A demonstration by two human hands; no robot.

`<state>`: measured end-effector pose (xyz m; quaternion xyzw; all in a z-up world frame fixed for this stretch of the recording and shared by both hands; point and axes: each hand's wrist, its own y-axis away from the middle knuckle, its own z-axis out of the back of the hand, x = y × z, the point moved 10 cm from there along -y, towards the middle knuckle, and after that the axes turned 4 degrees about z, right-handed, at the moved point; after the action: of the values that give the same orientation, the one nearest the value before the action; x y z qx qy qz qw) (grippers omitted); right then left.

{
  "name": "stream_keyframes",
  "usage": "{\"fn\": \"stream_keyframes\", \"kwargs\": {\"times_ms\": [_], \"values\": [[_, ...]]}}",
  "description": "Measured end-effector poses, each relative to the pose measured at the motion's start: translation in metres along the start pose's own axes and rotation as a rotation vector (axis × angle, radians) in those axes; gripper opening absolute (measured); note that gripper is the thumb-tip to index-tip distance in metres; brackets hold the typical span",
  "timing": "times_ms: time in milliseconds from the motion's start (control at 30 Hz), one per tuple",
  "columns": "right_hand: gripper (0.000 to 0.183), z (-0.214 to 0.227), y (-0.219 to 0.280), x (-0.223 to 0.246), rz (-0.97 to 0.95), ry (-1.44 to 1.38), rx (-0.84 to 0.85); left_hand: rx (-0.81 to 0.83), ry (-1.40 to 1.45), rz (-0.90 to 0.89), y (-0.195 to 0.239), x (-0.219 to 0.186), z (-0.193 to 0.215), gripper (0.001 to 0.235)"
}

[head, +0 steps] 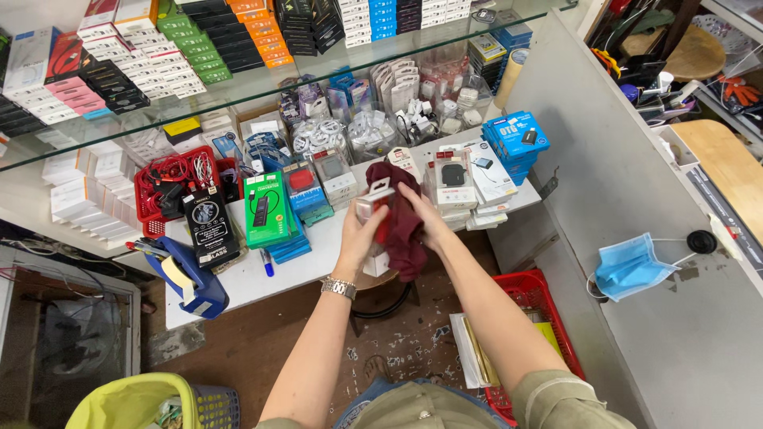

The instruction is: The person wipes the surfaces of several small retail boxes with a maroon cloth. They handle each box one at a time, turning it over to wipe multiple sides before placing it back on the counter.

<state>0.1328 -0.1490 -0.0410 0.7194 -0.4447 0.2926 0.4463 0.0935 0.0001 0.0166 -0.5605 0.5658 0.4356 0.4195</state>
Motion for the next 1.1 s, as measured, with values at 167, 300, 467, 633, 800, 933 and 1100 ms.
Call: {"fn": "stream_keyframes", "kwargs": {"times_ms": [167, 300, 467, 633, 800, 933, 1100], "values": [[0.054, -0.024, 0.014, 0.009, 0.255, 0.157, 0.133, -0.314, 0.135, -0.135, -0.021, 0.007, 0.049, 0.048], [0.052, -0.027, 0.030, 0.006, 0.348, 0.228, 0.207, -0.331, 0.632, 0.031, -0.033, 0.034, 0.077, 0.041], [0.048, -0.017, 0.058, 0.014, 0.473, 0.396, 0.176, -0.235, 0.800, 0.241, -0.019, 0.055, 0.073, 0.044], [0.049, -0.021, 0.073, 0.057, 0.569, 0.408, 0.143, -0.187, 0.754, 0.220, -0.019, 0.054, 0.073, 0.052], [0.061, -0.090, 0.098, 0.058, 0.806, 1.062, 0.082, -0.149, 0.653, 0.057, -0.025, 0.066, 0.033, 0.081], [0.059, -0.098, 0.091, 0.051, 0.844, 1.207, -0.046, -0.036, 0.522, 0.262, -0.012, 0.074, 0.007, 0.090], [0.046, -0.048, 0.054, 0.062, 0.838, 0.963, -0.189, 0.059, 0.443, 0.445, 0.011, 0.065, -0.006, 0.097]]}}
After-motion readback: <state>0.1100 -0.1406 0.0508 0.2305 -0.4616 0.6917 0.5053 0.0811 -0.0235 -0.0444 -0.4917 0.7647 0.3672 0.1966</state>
